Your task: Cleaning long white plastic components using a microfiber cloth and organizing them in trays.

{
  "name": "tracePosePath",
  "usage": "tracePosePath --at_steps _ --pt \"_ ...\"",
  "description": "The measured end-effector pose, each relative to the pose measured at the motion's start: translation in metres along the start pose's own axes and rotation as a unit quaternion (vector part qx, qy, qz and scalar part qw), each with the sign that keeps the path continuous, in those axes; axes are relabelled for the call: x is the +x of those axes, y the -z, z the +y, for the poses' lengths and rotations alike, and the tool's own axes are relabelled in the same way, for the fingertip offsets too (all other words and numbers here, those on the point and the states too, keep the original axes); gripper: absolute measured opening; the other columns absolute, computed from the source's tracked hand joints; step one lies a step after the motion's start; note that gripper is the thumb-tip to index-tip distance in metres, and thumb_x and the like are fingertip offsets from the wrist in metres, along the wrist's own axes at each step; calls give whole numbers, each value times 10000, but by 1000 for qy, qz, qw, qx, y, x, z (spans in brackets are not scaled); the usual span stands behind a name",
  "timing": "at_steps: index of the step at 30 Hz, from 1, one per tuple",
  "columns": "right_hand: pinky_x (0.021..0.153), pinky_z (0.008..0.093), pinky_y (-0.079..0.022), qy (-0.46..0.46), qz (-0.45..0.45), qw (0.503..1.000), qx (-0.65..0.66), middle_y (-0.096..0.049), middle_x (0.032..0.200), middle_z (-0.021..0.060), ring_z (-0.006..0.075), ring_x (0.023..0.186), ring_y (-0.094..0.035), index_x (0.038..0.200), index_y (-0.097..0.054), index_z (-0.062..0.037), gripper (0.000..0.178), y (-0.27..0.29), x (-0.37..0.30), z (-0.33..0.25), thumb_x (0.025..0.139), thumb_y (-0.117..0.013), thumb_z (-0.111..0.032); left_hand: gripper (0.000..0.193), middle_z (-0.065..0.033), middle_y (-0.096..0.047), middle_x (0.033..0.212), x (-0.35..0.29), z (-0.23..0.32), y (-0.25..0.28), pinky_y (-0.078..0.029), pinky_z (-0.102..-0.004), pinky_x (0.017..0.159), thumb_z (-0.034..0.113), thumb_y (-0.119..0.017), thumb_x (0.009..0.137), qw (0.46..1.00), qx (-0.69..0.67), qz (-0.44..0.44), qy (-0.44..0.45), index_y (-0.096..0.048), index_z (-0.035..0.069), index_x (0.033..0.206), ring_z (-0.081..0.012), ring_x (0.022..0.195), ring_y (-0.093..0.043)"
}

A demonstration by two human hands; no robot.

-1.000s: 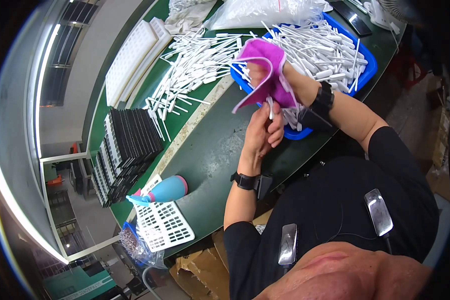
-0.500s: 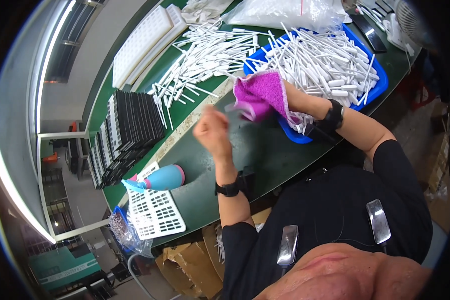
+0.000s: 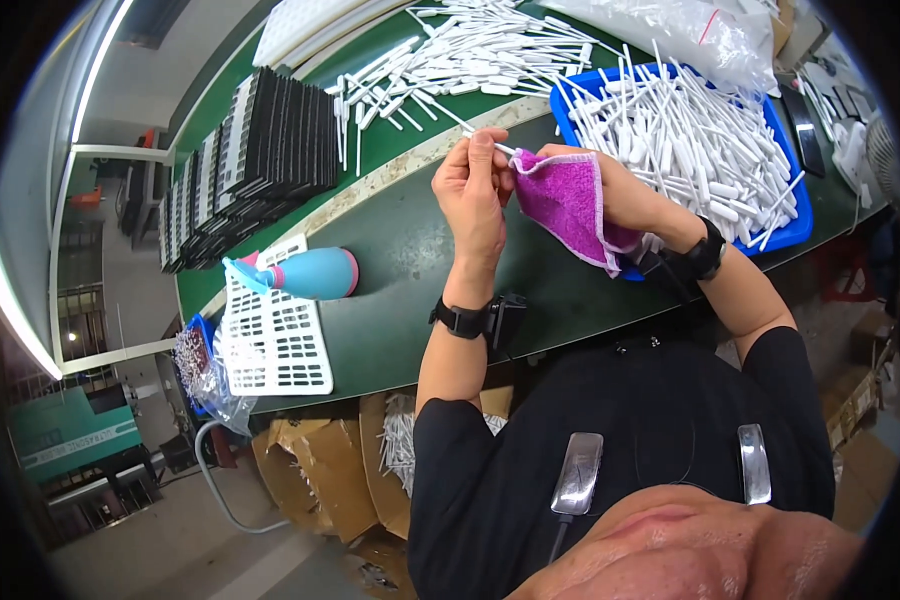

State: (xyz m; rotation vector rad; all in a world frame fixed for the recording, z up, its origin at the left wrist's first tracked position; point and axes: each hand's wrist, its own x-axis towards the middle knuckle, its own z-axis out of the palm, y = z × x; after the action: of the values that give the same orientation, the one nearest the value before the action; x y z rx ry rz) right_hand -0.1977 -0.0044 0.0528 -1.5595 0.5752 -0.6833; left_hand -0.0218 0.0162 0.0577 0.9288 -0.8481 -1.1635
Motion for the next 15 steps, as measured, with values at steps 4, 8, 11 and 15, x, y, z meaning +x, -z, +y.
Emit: tracePosePath --at_steps 4,8,11,15 --pt "771 212 -405 2 -1 1000 14 -547 935 -1 66 868 -505 1099 -544 -25 200 -1 0 -1 912 -489 -72 243 16 -528 646 2 -2 4 -291 -174 414 212 -512 947 1000 -20 -6 2 -619 -4 923 -31 501 -448" --pt "775 212 -405 -7 -2 999 50 -547 938 0 69 876 -509 1120 -538 -25 216 0 -1 -1 918 -486 -83 237 -1 -554 672 2 0 1 -321 -179 412 193 -504 945 999 -21 -26 8 -621 -14 958 -42 525 -479" --pt "777 213 -406 -10 7 997 78 -549 941 1 73 881 -513 1130 -537 -26 225 0 0 -2 920 -484 -90 232 -17 -579 697 3 4 1 -343 -181 413 169 -501 938 999 5 -44 24 -621 -22 989 -53 540 -499" --pt "777 225 -417 6 12 1000 -7 -560 957 6 85 880 -526 1142 -533 -28 236 -2 0 -2 925 -473 -95 220 -41 -610 741 4 3 11 -362 -186 415 122 -507 917 998 -5 -56 37 -618 -35 1024 -69 567 -530"
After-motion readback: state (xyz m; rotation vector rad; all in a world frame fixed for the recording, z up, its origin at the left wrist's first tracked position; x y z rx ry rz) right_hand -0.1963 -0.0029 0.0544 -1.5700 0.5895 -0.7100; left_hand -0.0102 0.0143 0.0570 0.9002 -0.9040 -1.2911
